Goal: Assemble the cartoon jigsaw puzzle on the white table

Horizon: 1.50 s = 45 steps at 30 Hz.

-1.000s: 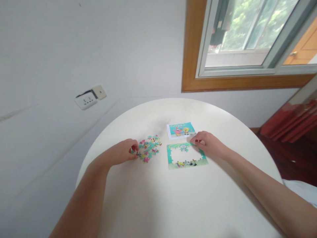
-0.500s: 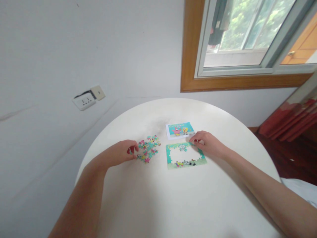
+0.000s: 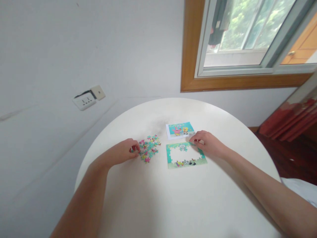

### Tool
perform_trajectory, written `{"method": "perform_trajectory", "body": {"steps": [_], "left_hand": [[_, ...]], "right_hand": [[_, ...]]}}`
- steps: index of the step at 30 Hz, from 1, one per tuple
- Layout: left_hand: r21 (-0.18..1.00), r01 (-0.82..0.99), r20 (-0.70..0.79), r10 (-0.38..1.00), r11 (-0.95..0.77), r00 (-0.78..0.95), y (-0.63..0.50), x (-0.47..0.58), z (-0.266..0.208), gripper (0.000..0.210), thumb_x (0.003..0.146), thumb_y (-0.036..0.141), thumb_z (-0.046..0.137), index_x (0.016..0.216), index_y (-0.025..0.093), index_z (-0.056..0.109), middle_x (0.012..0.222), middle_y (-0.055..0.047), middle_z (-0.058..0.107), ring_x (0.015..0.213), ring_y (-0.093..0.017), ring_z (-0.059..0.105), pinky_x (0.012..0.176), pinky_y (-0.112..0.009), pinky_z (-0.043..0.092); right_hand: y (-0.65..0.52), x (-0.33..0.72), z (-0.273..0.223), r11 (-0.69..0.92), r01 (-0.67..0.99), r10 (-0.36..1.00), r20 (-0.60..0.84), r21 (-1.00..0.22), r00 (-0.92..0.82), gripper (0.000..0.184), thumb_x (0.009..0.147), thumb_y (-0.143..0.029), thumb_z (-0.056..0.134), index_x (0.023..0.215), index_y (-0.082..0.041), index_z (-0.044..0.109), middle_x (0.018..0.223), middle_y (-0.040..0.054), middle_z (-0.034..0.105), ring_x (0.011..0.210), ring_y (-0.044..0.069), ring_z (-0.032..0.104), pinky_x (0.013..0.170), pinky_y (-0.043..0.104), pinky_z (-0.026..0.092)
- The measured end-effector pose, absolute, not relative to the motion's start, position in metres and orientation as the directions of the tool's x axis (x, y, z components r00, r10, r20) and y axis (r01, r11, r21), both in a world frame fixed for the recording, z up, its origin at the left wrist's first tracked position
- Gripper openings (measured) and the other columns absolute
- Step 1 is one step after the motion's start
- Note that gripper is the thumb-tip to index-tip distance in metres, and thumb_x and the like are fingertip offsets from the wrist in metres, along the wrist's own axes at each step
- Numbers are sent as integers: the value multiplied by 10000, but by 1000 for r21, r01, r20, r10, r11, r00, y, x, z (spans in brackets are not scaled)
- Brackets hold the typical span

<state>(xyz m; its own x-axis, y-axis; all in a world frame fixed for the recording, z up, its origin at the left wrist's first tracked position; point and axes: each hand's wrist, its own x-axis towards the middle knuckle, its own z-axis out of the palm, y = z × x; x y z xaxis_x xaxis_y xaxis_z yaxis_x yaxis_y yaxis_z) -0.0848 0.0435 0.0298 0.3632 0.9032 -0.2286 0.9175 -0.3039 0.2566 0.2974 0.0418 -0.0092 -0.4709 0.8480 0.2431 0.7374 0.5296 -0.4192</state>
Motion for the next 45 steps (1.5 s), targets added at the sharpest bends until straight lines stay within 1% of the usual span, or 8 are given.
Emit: {"method": "perform_trajectory", "body": {"steps": [5,10,13,16,22,28,37,45], "left_hand": [[267,913,-223,902,-308,370,47,-87,27,272,709,337,520,884,191,669,921,-67,634,818,-207,585,745,-294,446],[265,911,-201,906,-315,372,47,-88,25,251,711,329,525,859,189,671,888,-62,637,789,-205,588,713,-290,443],[275,908,-190,908,-316,373,49,-89,23,227,696,308,513,810,181,664,845,-56,640,768,-203,588,691,-283,438],[286,903,-195,903,-322,384,50,-90,21,213,688,281,498,771,178,664,807,-47,648,755,-195,592,684,-271,437],[301,900,-204,900,-317,385,51,-88,20,203,690,273,496,746,176,666,784,-39,659,724,-177,588,669,-253,434],[322,899,-206,905,-297,373,52,-90,18,169,682,260,513,746,177,645,770,-32,638,722,-173,574,664,-251,426],[355,885,-202,900,-301,387,51,-97,19,267,649,250,559,899,188,632,816,-19,618,721,-171,563,649,-250,426],[374,862,-196,879,-342,434,49,-95,23,206,706,279,484,745,178,659,756,-29,634,720,-179,568,675,-261,420]], "right_hand": [[35,270,1,600,683,800,315,-418,-510,279,835,-127,493,984,-210,714,918,63,696,898,197,605,853,336,454],[27,197,16,747,600,663,249,-288,-706,267,850,-172,518,1019,-207,721,923,78,665,918,204,587,858,330,425],[30,150,19,735,641,678,194,-222,-709,266,880,-265,495,1030,-244,714,960,89,642,958,248,568,794,355,436],[37,116,17,688,697,724,127,-202,-678,287,873,-332,512,1080,-258,696,1006,102,631,995,277,561,782,372,445],[46,94,11,623,752,781,106,-216,-616,282,877,-368,513,1043,-243,704,1037,112,636,1015,285,574,799,386,457],[47,87,9,577,784,814,89,-229,-574,258,828,-324,551,992,-248,735,1029,111,658,1021,283,593,824,385,469],[52,80,11,517,803,842,9,-297,-539,252,765,-250,582,950,-237,752,986,109,702,914,252,651,718,313,492],[51,84,3,540,750,830,91,-382,-551,241,743,-228,613,952,-258,730,971,77,683,927,232,629,749,306,461]]}}
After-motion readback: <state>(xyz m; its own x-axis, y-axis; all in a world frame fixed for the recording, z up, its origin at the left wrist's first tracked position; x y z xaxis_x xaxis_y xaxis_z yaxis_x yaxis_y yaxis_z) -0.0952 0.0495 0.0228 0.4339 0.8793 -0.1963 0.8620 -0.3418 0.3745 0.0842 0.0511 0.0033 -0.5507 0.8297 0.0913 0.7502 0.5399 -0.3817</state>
